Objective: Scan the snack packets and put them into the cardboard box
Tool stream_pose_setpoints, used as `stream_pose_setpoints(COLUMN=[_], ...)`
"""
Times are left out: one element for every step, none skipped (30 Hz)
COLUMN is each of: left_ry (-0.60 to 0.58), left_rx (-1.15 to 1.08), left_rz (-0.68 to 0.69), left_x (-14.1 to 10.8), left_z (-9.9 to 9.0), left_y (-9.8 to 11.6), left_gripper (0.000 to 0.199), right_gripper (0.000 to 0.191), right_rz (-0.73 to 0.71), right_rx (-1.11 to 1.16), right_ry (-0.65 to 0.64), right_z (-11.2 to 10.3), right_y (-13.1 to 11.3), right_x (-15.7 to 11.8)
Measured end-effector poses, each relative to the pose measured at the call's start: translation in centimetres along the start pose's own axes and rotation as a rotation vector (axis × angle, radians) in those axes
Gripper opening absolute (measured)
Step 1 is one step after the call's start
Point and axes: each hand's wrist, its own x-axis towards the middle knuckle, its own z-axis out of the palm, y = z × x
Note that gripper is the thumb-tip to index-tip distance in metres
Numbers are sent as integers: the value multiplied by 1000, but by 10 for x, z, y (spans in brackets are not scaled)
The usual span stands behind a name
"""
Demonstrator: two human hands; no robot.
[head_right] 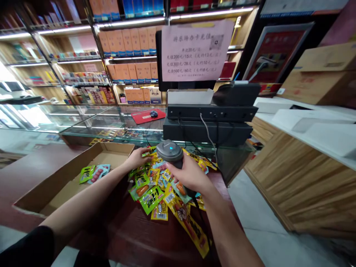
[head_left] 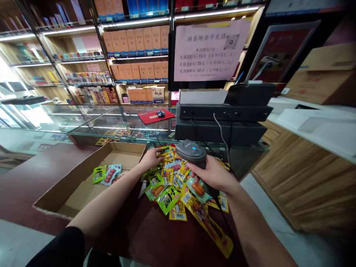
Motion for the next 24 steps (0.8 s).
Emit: stream_pose_setpoints(left_ry=[-21, -49, -77, -103, -124, -137, -142, -142, -141, -136, -132, -131, -138, -152, -170, -189, -204, -210, -209, -200, -182, -153, -116, -72], left_rx=[32, 66, 104, 146, 191, 233, 274, 313, 348, 377, 400, 421, 440, 459, 474, 484, 485, 477, 459, 428, 386, 334, 271, 196], left_rz=[10, 19, 31, 45, 63, 83, 101, 115, 126, 134, 136, 133, 129, 125, 120, 118, 117, 115, 113, 109, 105, 101, 96, 88], left_x=[-2, -4, -6, -7, -8, -9, -10, -11, -12, -13, -14, -15, -15, -16, -16, -16, -17, -17, -17, -17, -17, -16, -16, -15], left_z=[2, 3, 3, 4, 4, 3, 3, 2, 2, 1, 0, -1, -2, -2, -3, -3, -3, -3, -3, -3, -4, -5, -6, -7], left_y=[-3, -4, -5, -6, -6, -5, -3, -2, 1, 3, 5, 8, 10, 11, 12, 13, 13, 13, 13, 13, 12, 12, 12, 13], left_gripper=[46, 44, 44, 44, 44, 45, 46, 47, 47, 46, 43, 40, 35, 30, 24, 20, 17, 16, 16, 16, 17, 18, 19, 21], right_gripper=[25, 23, 21, 19, 17, 16, 15, 15, 15, 15, 15, 15, 15, 15, 16, 16, 16, 16, 15, 14, 14, 14, 14, 15], right_rz=[2, 4, 4, 2, -1, -1, 0, 3, 5, 6, 7, 8, 9, 10, 10, 8, 6, 4, 5, 9, 14, 18, 21, 23], right_rx=[3, 1, -4, -9, -13, -17, -20, -22, -25, -26, -26, -25, -23, -20, -20, -22, -27, -33, -42, -51, -59, -65, -69, -72], right_ry=[-3, -5, -7, -10, -11, -11, -10, -9, -11, -14, -19, -24, -28, -30, -32, -34, -36, -38, -40, -43, -46, -47, -44, -37], right_z=[1, 2, 2, 3, 4, 5, 6, 7, 8, 8, 9, 9, 10, 10, 10, 11, 11, 11, 11, 12, 12, 13, 13, 13], right_y=[0, 0, 0, 1, 1, 2, 3, 4, 5, 5, 5, 5, 5, 5, 4, 4, 3, 2, 2, 2, 2, 2, 3, 3], right_x=[1, 1, 2, 3, 4, 5, 6, 7, 7, 8, 8, 9, 9, 9, 9, 10, 10, 10, 10, 11, 11, 11, 11, 12])
